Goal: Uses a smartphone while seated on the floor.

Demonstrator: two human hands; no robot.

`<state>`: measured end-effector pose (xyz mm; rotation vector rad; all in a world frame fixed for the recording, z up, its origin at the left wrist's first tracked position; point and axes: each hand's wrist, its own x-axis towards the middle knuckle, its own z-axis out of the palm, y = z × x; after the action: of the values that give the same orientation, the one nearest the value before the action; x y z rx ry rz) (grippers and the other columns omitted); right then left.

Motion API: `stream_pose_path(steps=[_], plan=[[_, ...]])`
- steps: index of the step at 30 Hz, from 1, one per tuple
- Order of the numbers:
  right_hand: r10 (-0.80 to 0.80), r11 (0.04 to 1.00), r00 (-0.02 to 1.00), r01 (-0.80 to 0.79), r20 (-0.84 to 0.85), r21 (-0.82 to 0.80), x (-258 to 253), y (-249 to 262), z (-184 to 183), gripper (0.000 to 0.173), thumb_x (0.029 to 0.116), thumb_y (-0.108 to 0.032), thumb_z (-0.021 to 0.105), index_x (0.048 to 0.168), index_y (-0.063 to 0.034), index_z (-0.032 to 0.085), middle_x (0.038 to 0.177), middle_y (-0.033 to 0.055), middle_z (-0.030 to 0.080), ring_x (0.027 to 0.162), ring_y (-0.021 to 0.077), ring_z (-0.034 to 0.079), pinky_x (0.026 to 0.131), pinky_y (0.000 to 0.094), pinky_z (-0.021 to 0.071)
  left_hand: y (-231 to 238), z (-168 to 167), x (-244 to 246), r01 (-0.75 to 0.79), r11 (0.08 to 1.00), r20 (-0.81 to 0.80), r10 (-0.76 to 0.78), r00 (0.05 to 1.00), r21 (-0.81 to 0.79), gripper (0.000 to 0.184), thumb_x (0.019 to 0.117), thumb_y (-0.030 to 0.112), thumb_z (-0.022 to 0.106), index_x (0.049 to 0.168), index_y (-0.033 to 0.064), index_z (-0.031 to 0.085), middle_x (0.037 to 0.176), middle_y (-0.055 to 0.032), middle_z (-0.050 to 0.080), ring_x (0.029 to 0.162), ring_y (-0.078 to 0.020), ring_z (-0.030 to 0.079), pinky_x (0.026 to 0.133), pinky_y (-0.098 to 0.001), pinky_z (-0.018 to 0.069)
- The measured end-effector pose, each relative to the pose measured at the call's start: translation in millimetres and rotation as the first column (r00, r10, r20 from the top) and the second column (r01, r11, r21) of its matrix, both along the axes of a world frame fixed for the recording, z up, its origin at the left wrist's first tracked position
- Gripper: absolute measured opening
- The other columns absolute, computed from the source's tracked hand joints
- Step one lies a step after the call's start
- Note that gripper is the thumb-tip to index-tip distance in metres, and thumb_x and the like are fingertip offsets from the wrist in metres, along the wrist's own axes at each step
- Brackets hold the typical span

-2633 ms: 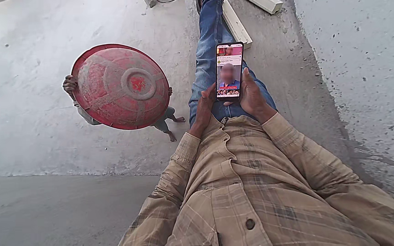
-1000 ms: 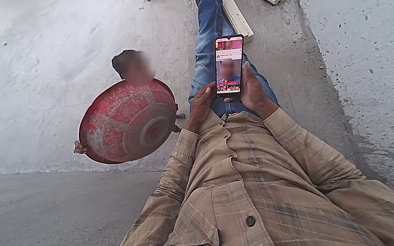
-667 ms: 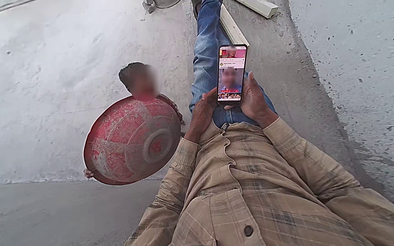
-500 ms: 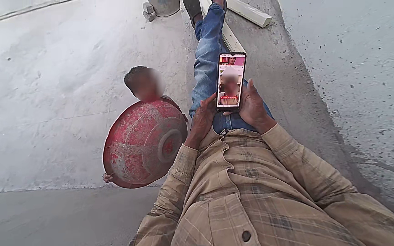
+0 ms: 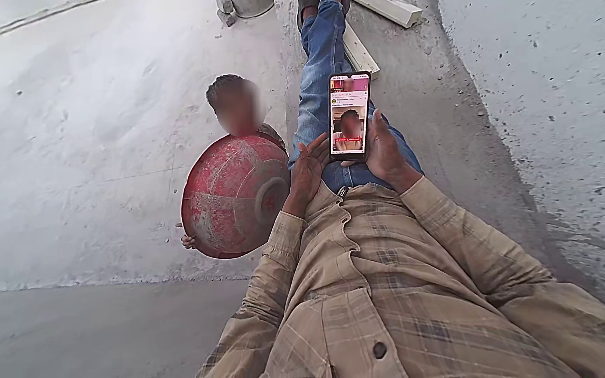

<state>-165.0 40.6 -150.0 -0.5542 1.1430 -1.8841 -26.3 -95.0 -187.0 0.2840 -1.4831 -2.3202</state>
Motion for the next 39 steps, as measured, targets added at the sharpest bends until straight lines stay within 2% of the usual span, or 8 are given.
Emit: stream_pose_path(steps=[8, 12, 17, 21, 25, 30, 33, 39], plan=[[-0.015, 0.999, 1.0, 0.014, 0.027, 0.042, -1.2, -0.1, -1.1, 0.058, 0.1088, -0.05, 0.017, 0.14, -0.0117, 0.047, 0.12, 0.0116, 0.067, 0.1, 0.025, 0.071, 0.068, 0.0426, 0.0636, 0.2, -1.9, 1.1, 0.007, 1.0, -0.025, -0.007, 1.0, -0.009, 0.075, 0.1065, 0.055, 0.006, 0.145, 0.0076, 0.049, 0.14, -0.0091, 0.06, 0.126, -0.017, 0.059, 0.109, -0.0345, 0.0463], [-0.028, 0.998, 0.999, 0.026, 0.031, 0.049, -1.0, -0.1, -1.7, 0.04, 0.1011, -0.023, 0.039, 0.139, -0.0142, 0.046, 0.117, 0.0105, 0.067, 0.097, 0.025, 0.072, 0.066, 0.0435, 0.0634, 0.0, -2.9, 1.0, 0.006, 1.0, -0.035, -0.006, 0.999, -0.021, 0.075, 0.1069, 0.055, 0.007, 0.145, 0.006, 0.049, 0.141, -0.0097, 0.059, 0.127, -0.0173, 0.059, 0.11, -0.0342, 0.0455], [-0.034, 0.997, 0.999, 0.033, 0.02, 0.066, 0.7, -0.6, 2.6, 0.041, 0.0979, -0.003, 0.037, 0.137, -0.0109, 0.045, 0.115, 0.0105, 0.066, 0.093, 0.0238, 0.072, 0.064, 0.0422, 0.0635, 0.2, -2.6, -0.1, -0.006, 1.0, -0.046, 0.006, 0.999, 0.008, 0.072, 0.1079, 0.052, 0.01, 0.142, 0.0054, 0.052, 0.139, -0.0094, 0.061, 0.127, -0.0173, 0.06, 0.11, -0.0349, 0.0459], [-0.083, 0.991, 0.995, 0.076, 0.062, 0.114, 3.0, -1.6, 5.7, 0.035, 0.1117, -0.026, 0.03, 0.135, -0.012, 0.051, 0.112, 0.0105, 0.068, 0.094, 0.0247, 0.073, 0.063, 0.0432, 0.0638, 0.2, -2.6, 0.5, -0.007, 1.0, -0.046, 0.007, 0.999, 0.003, 0.072, 0.1077, 0.053, 0.01, 0.141, 0.0055, 0.053, 0.138, -0.0093, 0.061, 0.126, -0.0171, 0.06, 0.11, -0.0344, 0.0463], [-0.064, 0.991, 0.996, 0.056, 0.062, 0.122, 2.1, -1.9, 4.5, 0.052, 0.1107, -0.047, 0.023, 0.136, -0.0132, 0.053, 0.118, 0.0105, 0.068, 0.1, 0.0248, 0.072, 0.067, 0.0433, 0.0637, 0.1, -2.9, 0.8, -0.005, 1.0, -0.051, 0.005, 0.999, 0.001, 0.072, 0.1077, 0.053, 0.011, 0.141, 0.0059, 0.053, 0.138, -0.0089, 0.061, 0.126, -0.0167, 0.06, 0.11, -0.0341, 0.0458], [-0.062, 0.992, 0.996, 0.055, 0.06, 0.116, 1.6, -2.1, 2.6, 0.053, 0.1104, -0.048, 0.023, 0.133, -0.0104, 0.053, 0.118, 0.0121, 0.066, 0.1, 0.0256, 0.071, 0.068, 0.0447, 0.0633, -0.6, -4.0, 0.2, -0.013, 1.0, -0.051, 0.014, 0.999, 0.01, 0.071, 0.1081, 0.052, 0.011, 0.139, 0.0056, 0.055, 0.136, -0.008, 0.062, 0.124, -0.0151, 0.06, 0.109, -0.0331, 0.0459], [-0.058, 0.99, 0.996, 0.049, 0.068, 0.134, 1.5, -1.5, 4.8, 0.053, 0.1106, -0.047, 0.024, 0.14, -0.01, 0.049, 0.121, 0.0136, 0.065, 0.102, 0.0278, 0.07, 0.071, 0.0477, 0.0624, -0.1, -3.4, 0.1, -0.015, 1.0, -0.045, 0.016, 0.999, 0.01, 0.071, 0.108, 0.052, 0.01, 0.139, 0.0058, 0.054, 0.135, -0.0083, 0.062, 0.123, -0.0153, 0.061, 0.108, -0.0333, 0.0468], [-0.045, 0.995, 0.998, 0.041, 0.044, 0.091, 1.3, -0.3, 2.8, 0.038, 0.1098, -0.035, 0.031, 0.135, -0.013, 0.05, 0.114, 0.0104, 0.069, 0.095, 0.025, 0.073, 0.064, 0.0432, 0.0637, -0.2, -4.4, 1.2, -0.002, 1.0, -0.061, 0.002, 0.998, 0.01, 0.07, 0.1081, 0.052, 0.011, 0.14, 0.0066, 0.054, 0.136, -0.0081, 0.062, 0.124, -0.016, 0.061, 0.109, -0.034, 0.0465]])
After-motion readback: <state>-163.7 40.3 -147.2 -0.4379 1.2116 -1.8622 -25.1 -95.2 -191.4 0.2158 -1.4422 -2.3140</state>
